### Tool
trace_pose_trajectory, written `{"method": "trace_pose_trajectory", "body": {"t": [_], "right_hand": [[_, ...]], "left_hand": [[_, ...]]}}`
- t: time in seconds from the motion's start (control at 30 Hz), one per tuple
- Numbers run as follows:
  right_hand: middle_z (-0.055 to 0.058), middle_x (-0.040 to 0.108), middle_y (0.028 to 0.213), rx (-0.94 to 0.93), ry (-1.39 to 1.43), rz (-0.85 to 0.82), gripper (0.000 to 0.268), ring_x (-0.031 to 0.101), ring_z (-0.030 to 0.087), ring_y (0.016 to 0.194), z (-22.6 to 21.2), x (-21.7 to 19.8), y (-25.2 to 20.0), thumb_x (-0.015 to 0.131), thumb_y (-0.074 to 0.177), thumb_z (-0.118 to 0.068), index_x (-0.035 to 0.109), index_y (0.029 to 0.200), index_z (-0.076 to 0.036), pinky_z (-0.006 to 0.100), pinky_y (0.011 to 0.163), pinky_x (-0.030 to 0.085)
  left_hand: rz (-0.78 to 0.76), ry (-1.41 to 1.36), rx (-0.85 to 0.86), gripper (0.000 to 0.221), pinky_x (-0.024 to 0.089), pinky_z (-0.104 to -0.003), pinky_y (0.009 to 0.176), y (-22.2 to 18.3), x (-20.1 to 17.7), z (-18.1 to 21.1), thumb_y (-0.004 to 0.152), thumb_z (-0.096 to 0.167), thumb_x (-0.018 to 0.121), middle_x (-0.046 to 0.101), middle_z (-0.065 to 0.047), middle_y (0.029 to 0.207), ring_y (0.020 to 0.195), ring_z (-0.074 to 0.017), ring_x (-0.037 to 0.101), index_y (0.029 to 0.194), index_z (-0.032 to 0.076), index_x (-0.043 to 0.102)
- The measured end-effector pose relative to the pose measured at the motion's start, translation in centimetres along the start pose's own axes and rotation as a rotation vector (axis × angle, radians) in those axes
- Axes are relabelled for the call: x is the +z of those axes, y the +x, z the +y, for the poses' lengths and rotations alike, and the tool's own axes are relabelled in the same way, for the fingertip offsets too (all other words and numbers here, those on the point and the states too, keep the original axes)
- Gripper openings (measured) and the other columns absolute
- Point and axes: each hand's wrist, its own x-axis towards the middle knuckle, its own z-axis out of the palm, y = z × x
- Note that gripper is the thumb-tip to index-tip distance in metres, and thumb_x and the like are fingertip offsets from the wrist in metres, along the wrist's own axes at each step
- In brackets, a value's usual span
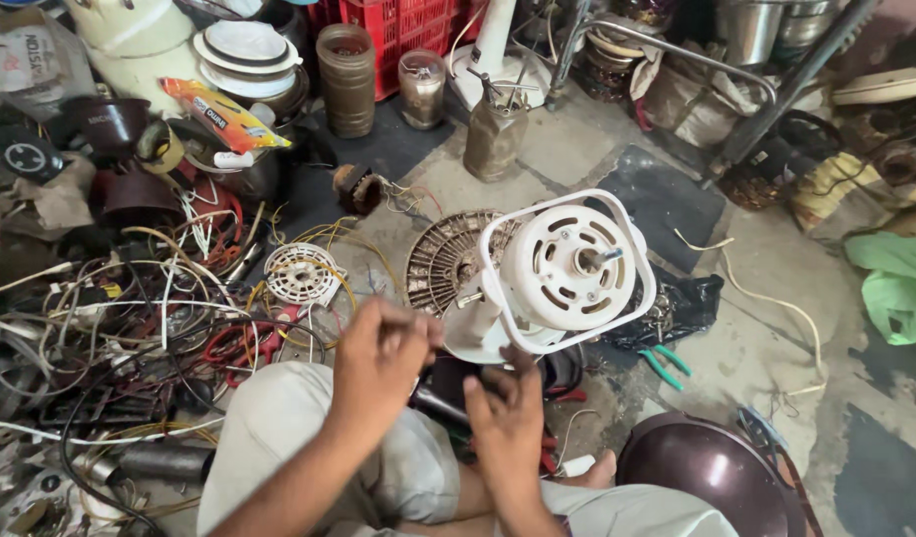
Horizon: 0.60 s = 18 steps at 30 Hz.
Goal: The person sits on the floor and assembles a white electric fan motor, attaching the stator housing to the copper coil base and securing it with screws. They then connect a power cord to the motor and test the assembly by plugging it in.
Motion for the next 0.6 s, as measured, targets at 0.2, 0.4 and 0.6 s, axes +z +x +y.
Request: {"method": "trace_pose_trajectory", "body": {"t": [0.2, 0.4, 0.6], "right_hand": [[0.020, 0.057, 0.133, -0.310, -0.536, 0.201, 0.073, 0.056, 0.031, 0.123, 0.9, 2.8, 2.4, 0.087, 0.075, -0.013, 0.051, 0.137, 0.002, 0.042, 0.104, 0.044], [0.018, 0.058, 0.143, -0.064, 0.343, 0.340, 0.060, 0.058, 0.030, 0.128, 0.8, 0.0, 1.2, 0.066, 0.091, -0.024, 0.047, 0.142, 0.000, 0.045, 0.105, 0.044], [0.017, 0.060, 0.130, 0.036, 0.464, 0.270, 0.055, 0.057, 0.026, 0.117, -2.7, -1.2, 3.5, 0.065, 0.097, -0.028, 0.046, 0.136, 0.004, 0.045, 0.103, 0.047]], "left_hand": [[-0.362, -0.021, 0.250, 0.006, 0.061, -0.032, 0.074, 7.9, 1.6, 4.2, 0.102, 0.005, 0.060, 0.072, -0.009, 0.092, 0.086, -0.0181, 0.074, 0.104, 0.005, 0.054], [-0.948, 0.828, 0.527, 0.019, 0.049, -0.054, 0.072, 12.2, 1.1, 7.0, 0.100, 0.021, 0.064, 0.070, -0.016, 0.090, 0.084, -0.0417, 0.067, 0.109, 0.008, 0.054], [-0.901, 0.524, 0.603, 0.019, 0.051, -0.050, 0.069, 12.5, 0.7, 5.2, 0.093, 0.017, 0.068, 0.071, -0.013, 0.090, 0.087, -0.0390, 0.069, 0.104, 0.007, 0.056]]}}
